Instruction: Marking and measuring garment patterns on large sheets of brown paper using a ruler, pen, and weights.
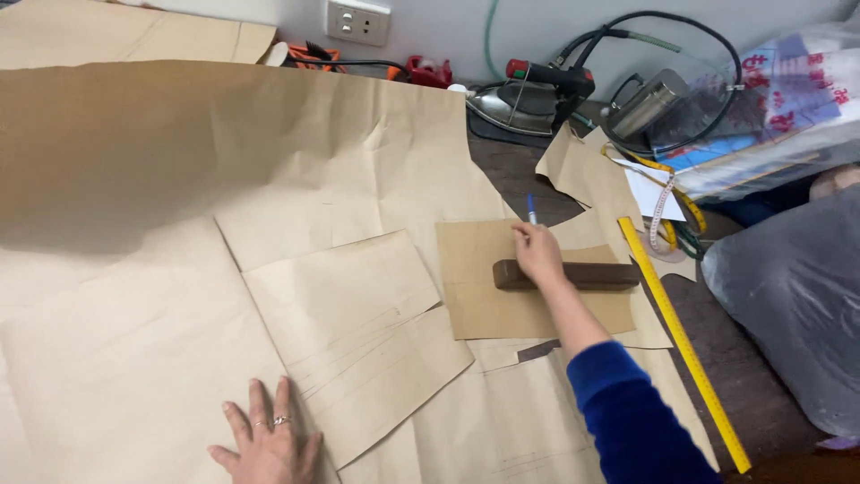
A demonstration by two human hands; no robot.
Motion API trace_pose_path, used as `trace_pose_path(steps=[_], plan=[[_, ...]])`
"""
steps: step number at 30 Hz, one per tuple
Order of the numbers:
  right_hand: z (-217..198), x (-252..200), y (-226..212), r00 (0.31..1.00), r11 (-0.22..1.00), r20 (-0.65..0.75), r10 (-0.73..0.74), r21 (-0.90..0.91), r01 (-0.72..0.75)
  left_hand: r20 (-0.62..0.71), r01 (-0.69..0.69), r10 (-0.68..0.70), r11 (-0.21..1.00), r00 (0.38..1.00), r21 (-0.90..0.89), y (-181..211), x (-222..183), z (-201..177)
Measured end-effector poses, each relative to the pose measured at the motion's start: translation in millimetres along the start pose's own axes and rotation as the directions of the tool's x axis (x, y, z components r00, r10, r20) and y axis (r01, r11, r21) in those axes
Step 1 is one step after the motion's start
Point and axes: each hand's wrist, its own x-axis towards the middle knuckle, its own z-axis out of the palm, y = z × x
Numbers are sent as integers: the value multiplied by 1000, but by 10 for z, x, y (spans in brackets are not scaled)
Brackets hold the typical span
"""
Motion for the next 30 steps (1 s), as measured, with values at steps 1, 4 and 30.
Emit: trace_pose_path(steps=[1, 4, 30], plan=[[-20, 110, 138, 999, 997, 16, 52, -51, -51, 18, 38, -39, 998, 999, 54, 11, 17, 23], [-193, 228, 232, 969, 968, 123, 214, -160, -194, 99, 79, -76, 997, 992, -21, 143, -49, -182], [-26, -1103, -1859, 760, 783, 647, 56, 445, -436, -46, -176, 171, 909, 984, -378, -367, 159, -7]])
